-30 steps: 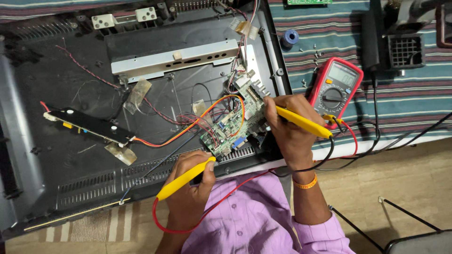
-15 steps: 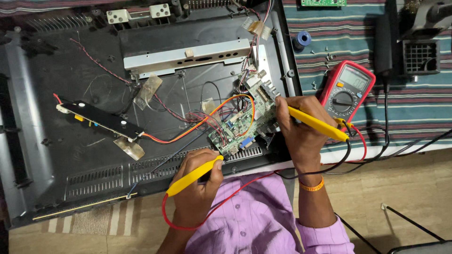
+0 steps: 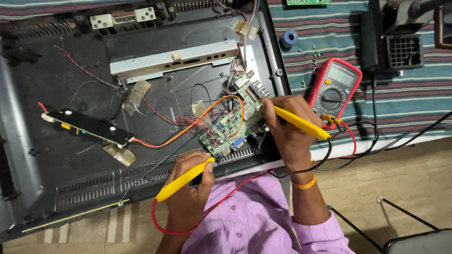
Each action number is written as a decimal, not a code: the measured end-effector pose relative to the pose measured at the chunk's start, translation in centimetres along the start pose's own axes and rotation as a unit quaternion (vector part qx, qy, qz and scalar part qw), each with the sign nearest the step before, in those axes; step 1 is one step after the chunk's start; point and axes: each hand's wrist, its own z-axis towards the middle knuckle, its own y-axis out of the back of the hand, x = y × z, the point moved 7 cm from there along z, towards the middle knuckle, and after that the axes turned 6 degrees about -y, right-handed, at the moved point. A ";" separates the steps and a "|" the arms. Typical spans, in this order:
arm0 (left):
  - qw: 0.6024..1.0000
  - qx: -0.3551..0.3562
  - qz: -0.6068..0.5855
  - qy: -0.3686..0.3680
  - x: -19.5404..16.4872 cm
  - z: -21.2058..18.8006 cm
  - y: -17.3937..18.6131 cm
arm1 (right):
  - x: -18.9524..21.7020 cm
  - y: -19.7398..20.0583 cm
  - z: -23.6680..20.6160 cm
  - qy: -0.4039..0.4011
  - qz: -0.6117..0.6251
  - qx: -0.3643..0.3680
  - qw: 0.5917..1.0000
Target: The person uses a multimeter to test various points on a circuit board inside an open television chassis. They connect the multimeter probes to different components and connectors, then briefly lift the board to inspect the underside before continuing the tests.
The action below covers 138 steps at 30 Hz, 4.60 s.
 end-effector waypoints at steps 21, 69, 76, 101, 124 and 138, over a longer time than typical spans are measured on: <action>1.000 0.012 0.010 0.005 -0.1 0.2 0.2 | 0.4 -0.1 -0.1 0.009 -0.018 0.012 1.000; 1.000 0.000 0.006 -0.012 -0.1 0.1 0.1 | 0.5 -0.3 0.0 0.010 -0.008 0.013 1.000; 1.000 0.002 0.003 -0.005 -0.2 0.2 0.2 | 0.3 -0.3 -0.2 0.019 -0.002 0.014 1.000; 1.000 0.001 0.008 0.004 -0.5 0.4 0.3 | 0.0 -1.1 1.1 -0.005 0.024 0.057 0.998; 1.000 -0.005 0.014 -0.016 -0.3 0.1 0.1 | -0.2 -1.1 1.4 -0.011 0.048 0.069 0.996; 1.000 0.002 0.013 0.008 -0.7 0.6 0.6 | 0.6 0.9 -0.6 -0.032 0.032 0.067 0.997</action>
